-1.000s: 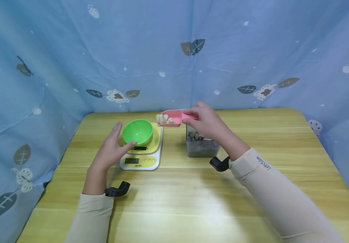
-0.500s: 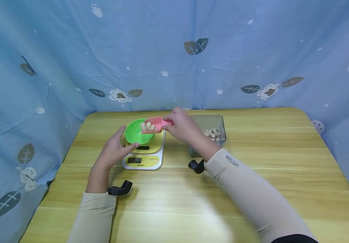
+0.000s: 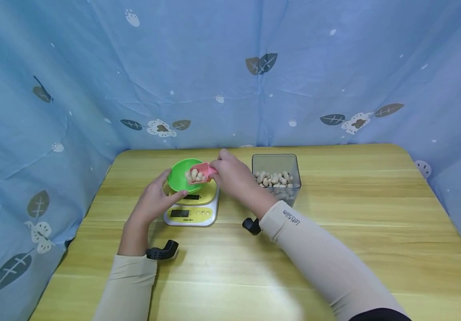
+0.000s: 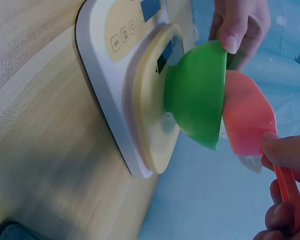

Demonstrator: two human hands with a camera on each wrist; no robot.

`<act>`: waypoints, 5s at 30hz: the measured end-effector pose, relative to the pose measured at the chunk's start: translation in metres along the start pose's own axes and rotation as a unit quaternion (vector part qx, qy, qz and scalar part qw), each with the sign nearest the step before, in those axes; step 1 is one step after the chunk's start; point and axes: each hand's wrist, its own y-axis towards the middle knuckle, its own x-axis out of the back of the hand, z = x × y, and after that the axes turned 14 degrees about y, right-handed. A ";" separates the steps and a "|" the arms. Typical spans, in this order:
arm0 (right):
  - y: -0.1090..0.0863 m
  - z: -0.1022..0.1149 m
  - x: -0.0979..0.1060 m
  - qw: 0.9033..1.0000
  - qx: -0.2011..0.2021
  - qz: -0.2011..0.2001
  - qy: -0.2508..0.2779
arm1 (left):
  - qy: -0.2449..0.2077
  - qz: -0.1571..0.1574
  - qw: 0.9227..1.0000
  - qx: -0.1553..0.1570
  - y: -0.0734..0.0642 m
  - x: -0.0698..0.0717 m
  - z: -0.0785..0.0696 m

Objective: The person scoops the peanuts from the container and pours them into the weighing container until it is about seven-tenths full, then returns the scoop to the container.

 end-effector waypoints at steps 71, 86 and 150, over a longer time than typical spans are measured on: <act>-0.104 -0.057 0.136 0.912 0.220 -0.112 -0.329 | -0.061 -0.003 0.981 -0.182 0.009 -0.029 -0.143; -0.097 -0.069 0.118 0.886 0.244 -0.084 -0.384 | -0.046 -0.008 0.981 -0.190 0.019 -0.070 -0.167; -0.083 -0.083 0.122 0.993 -0.076 0.092 0.022 | -0.055 -0.027 0.980 -0.188 0.020 -0.079 -0.167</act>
